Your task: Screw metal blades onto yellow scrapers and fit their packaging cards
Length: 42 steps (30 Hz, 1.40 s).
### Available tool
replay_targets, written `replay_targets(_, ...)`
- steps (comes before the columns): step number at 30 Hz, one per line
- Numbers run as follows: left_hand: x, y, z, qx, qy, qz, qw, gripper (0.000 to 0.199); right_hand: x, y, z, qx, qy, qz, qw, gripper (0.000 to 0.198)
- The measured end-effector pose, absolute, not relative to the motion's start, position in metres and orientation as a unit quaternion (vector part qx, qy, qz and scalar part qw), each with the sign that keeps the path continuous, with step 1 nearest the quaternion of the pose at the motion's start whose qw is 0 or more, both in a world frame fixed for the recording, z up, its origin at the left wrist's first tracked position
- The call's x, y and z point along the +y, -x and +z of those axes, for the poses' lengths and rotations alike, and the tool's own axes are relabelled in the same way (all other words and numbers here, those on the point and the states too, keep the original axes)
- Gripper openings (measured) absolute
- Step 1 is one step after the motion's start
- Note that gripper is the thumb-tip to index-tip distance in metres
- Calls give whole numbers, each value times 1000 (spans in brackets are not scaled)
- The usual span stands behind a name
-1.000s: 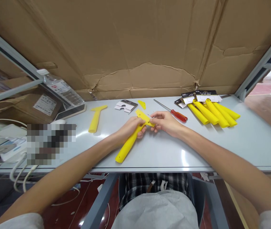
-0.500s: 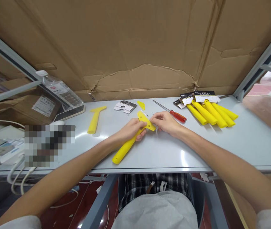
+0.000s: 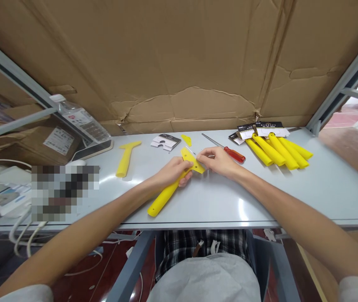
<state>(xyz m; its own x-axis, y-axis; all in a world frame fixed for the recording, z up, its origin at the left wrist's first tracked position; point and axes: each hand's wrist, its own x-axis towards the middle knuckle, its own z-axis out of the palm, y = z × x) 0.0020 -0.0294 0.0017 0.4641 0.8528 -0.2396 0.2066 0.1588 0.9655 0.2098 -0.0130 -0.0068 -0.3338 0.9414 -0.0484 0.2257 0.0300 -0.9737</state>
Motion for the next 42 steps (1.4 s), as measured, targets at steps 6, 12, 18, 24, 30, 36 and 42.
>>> replay_targets(6, -28, -4, 2, 463, -584, 269, 610, 38, -15, -206, -9, -633, 435, 556, 317, 49)
replay_targets(12, -28, -7, 0, 482, -567, 307, 593, 25, -13, -207, -11, -611, 426, 578, 333, 42)
replay_targets(18, -23, -2, -1, 493, -544, 349, 582, 26, -8, -211, -16, -601, 441, 574, 340, 39)
replay_targets(24, -20, 1, 0, 491, -513, 388, 587, 27, -10, -208, -12, -526, 427, 639, 365, 50)
replay_targets(30, -19, 0, 0, 495, -472, 422, 595, 23, -12, -207, -7, -466, 426, 677, 378, 31)
replay_targets(36, -18, -1, -4, 492, -467, 431, 595, 26, -10, -207, -7, -438, 428, 686, 393, 25)
replay_targets(42, -21, -2, 1, 492, -509, 439, 554, 25, -11, -206, -7, -436, 434, 680, 399, 25)
